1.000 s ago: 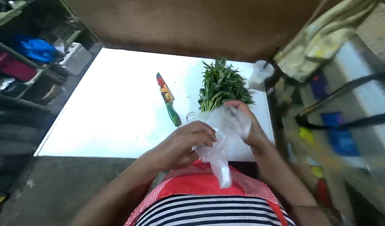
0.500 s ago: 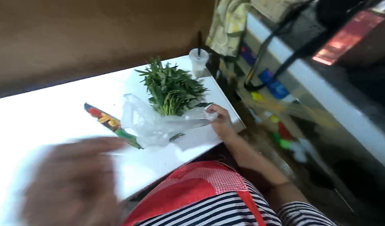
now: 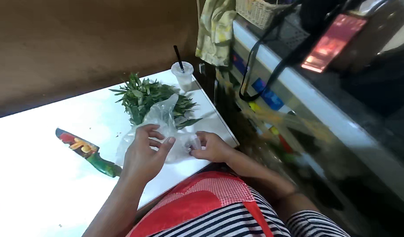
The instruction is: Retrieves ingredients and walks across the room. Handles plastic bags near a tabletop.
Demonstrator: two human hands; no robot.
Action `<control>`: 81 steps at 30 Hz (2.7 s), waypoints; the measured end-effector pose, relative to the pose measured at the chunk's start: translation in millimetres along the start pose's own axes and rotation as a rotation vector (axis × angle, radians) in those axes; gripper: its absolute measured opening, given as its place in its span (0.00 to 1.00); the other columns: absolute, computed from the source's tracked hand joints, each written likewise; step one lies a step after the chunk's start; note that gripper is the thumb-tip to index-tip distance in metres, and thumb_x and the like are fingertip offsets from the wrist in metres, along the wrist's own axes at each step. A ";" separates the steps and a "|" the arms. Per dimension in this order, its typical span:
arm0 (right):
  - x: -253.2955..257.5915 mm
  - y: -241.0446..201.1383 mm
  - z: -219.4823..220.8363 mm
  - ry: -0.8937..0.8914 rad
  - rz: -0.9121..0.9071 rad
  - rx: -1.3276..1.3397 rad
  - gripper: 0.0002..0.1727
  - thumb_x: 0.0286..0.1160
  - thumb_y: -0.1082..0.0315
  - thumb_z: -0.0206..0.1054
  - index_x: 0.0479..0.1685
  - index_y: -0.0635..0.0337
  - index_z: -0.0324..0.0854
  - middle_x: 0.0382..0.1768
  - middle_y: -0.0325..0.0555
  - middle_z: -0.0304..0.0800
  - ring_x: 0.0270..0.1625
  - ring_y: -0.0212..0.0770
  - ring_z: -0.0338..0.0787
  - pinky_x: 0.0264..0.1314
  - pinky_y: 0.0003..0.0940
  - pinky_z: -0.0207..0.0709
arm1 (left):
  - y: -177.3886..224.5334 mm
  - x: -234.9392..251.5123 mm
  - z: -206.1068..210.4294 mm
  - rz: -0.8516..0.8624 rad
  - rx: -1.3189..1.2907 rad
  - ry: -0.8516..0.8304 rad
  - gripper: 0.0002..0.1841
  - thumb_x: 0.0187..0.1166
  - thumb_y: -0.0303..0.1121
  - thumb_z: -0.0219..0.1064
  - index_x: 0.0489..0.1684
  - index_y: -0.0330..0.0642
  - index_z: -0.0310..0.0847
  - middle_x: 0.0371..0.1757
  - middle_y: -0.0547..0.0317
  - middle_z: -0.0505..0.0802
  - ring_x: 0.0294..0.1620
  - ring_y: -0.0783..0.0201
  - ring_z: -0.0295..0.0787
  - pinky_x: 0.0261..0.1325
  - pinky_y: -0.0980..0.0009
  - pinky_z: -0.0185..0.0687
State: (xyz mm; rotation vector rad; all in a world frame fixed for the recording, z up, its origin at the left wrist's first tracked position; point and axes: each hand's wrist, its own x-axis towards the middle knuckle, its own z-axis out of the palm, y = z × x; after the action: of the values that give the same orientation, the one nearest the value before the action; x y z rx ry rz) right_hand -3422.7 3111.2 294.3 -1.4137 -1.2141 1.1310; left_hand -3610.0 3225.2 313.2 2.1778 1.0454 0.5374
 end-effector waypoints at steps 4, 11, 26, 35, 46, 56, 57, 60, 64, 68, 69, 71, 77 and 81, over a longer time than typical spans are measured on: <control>-4.4 -1.4 -17.8 -0.017 -0.069 0.339 0.12 0.65 0.82 0.71 0.48 0.72 0.82 0.37 0.39 0.88 0.41 0.22 0.85 0.50 0.22 0.82 | 18.5 22.5 33.5 -0.276 -0.293 -0.160 0.18 0.84 0.31 0.66 0.67 0.33 0.73 0.48 0.50 0.89 0.40 0.63 0.90 0.46 0.62 0.89; 2.6 26.3 -85.4 0.097 -0.002 1.111 0.12 0.79 0.73 0.48 0.41 0.49 0.78 0.34 0.39 0.91 0.39 0.37 0.91 0.50 0.36 0.85 | 24.4 10.6 61.6 -0.302 -1.278 0.208 0.20 0.85 0.27 0.39 0.33 0.56 0.79 0.30 0.69 0.93 0.35 0.72 0.91 0.50 0.72 0.90; 31.8 44.8 -111.5 -0.381 0.158 0.136 0.04 0.77 0.72 0.66 0.36 0.57 0.85 0.27 0.31 0.87 0.25 0.23 0.82 0.33 0.21 0.80 | 21.9 -61.3 68.0 -0.300 -1.476 0.392 0.23 0.93 0.48 0.41 0.43 0.55 0.86 0.36 0.66 0.93 0.39 0.72 0.91 0.45 0.71 0.91; 47.9 41.0 -100.3 -0.214 0.203 0.724 0.08 0.78 0.68 0.59 0.48 0.48 0.81 0.41 0.42 0.93 0.43 0.38 0.94 0.50 0.38 0.91 | -11.4 -100.7 49.6 -0.525 -0.595 -0.119 0.24 0.79 0.30 0.66 0.76 0.41 0.73 0.63 0.56 0.90 0.60 0.65 0.89 0.64 0.62 0.86; 40.5 29.6 -39.5 -0.105 0.241 0.559 0.31 0.71 0.85 0.45 0.71 0.46 0.69 0.40 0.42 0.87 0.39 0.40 0.91 0.45 0.43 0.89 | 16.3 -25.3 61.8 -0.228 -0.084 -0.130 0.30 0.78 0.37 0.74 0.80 0.44 0.70 0.55 0.46 0.93 0.53 0.47 0.92 0.58 0.41 0.85; 25.4 60.5 -50.8 -0.204 -0.016 0.398 0.02 0.64 0.62 0.76 0.28 0.41 0.92 0.37 0.26 0.91 0.41 0.22 0.88 0.42 0.22 0.85 | -42.6 -28.1 13.8 -0.385 -1.352 0.001 0.18 0.91 0.30 0.40 0.71 0.56 0.70 0.37 0.66 0.90 0.36 0.67 0.91 0.45 0.65 0.92; 23.9 53.5 -46.3 -0.152 -0.014 0.139 0.01 0.63 0.66 0.77 0.29 0.47 0.93 0.36 0.28 0.89 0.41 0.23 0.86 0.43 0.22 0.83 | -44.0 -27.1 10.6 -0.369 -1.373 0.005 0.18 0.90 0.31 0.39 0.68 0.56 0.71 0.37 0.66 0.91 0.35 0.69 0.92 0.41 0.68 0.92; 25.8 38.2 -27.4 -0.011 0.007 -0.572 0.17 0.63 0.64 0.84 0.53 0.53 0.94 0.44 0.51 0.86 0.48 0.47 0.84 0.51 0.52 0.79 | -45.5 -26.8 1.0 -0.294 -1.317 -0.047 0.15 0.86 0.30 0.46 0.54 0.55 0.80 0.36 0.67 0.92 0.34 0.72 0.91 0.38 0.72 0.91; 24.4 14.9 -10.5 0.050 0.184 -0.944 0.48 0.51 0.58 0.91 0.81 0.46 0.73 0.67 0.69 0.78 0.52 0.71 0.88 0.47 0.72 0.81 | -55.8 -25.1 -12.8 -0.039 -0.667 -0.191 0.09 0.76 0.23 0.66 0.40 0.46 0.92 0.47 0.66 0.91 0.45 0.76 0.86 0.49 0.75 0.85; 15.2 0.8 -5.9 0.104 0.292 -1.073 0.53 0.55 0.58 0.89 0.86 0.55 0.65 0.77 0.71 0.70 0.55 0.72 0.88 0.49 0.70 0.83 | -51.0 -20.3 -22.4 0.050 0.174 -0.217 0.19 0.75 0.30 0.73 0.65 0.53 0.90 0.65 0.40 0.83 0.57 0.46 0.87 0.55 0.44 0.86; 12.0 0.6 -7.1 0.128 0.284 -1.071 0.51 0.57 0.58 0.88 0.86 0.57 0.65 0.77 0.70 0.69 0.58 0.71 0.87 0.52 0.69 0.83 | -47.0 -19.3 -25.0 0.007 0.251 -0.252 0.27 0.74 0.32 0.76 0.75 0.55 0.82 0.71 0.37 0.79 0.60 0.42 0.86 0.57 0.43 0.86; 4.4 1.0 -8.6 0.168 0.247 -1.030 0.49 0.61 0.59 0.86 0.87 0.58 0.64 0.80 0.69 0.66 0.63 0.70 0.86 0.56 0.68 0.82 | -42.0 -19.1 -27.2 -0.025 0.312 -0.288 0.39 0.68 0.36 0.82 0.84 0.54 0.71 0.78 0.35 0.73 0.61 0.39 0.86 0.57 0.42 0.85; -26.8 -1.2 -2.0 0.294 0.095 -0.764 0.42 0.67 0.62 0.79 0.84 0.64 0.67 0.84 0.71 0.62 0.77 0.64 0.77 0.71 0.62 0.76 | -40.5 -23.3 -24.8 0.129 0.332 -0.186 0.42 0.60 0.38 0.86 0.80 0.41 0.73 0.76 0.31 0.74 0.53 0.37 0.88 0.49 0.43 0.87; -45.0 2.8 6.6 0.405 -0.056 -0.677 0.33 0.69 0.63 0.69 0.77 0.68 0.74 0.78 0.69 0.72 0.78 0.55 0.77 0.74 0.50 0.76 | -43.4 -26.1 -24.5 0.277 0.303 -0.084 0.37 0.59 0.38 0.86 0.72 0.37 0.79 0.71 0.29 0.78 0.45 0.38 0.89 0.41 0.44 0.86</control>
State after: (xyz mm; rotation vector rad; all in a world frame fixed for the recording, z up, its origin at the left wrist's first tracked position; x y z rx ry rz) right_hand -3432.8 3066.8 293.8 -1.9728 -1.3792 0.3519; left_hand -3663.3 3234.0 297.6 2.6116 0.8279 0.4260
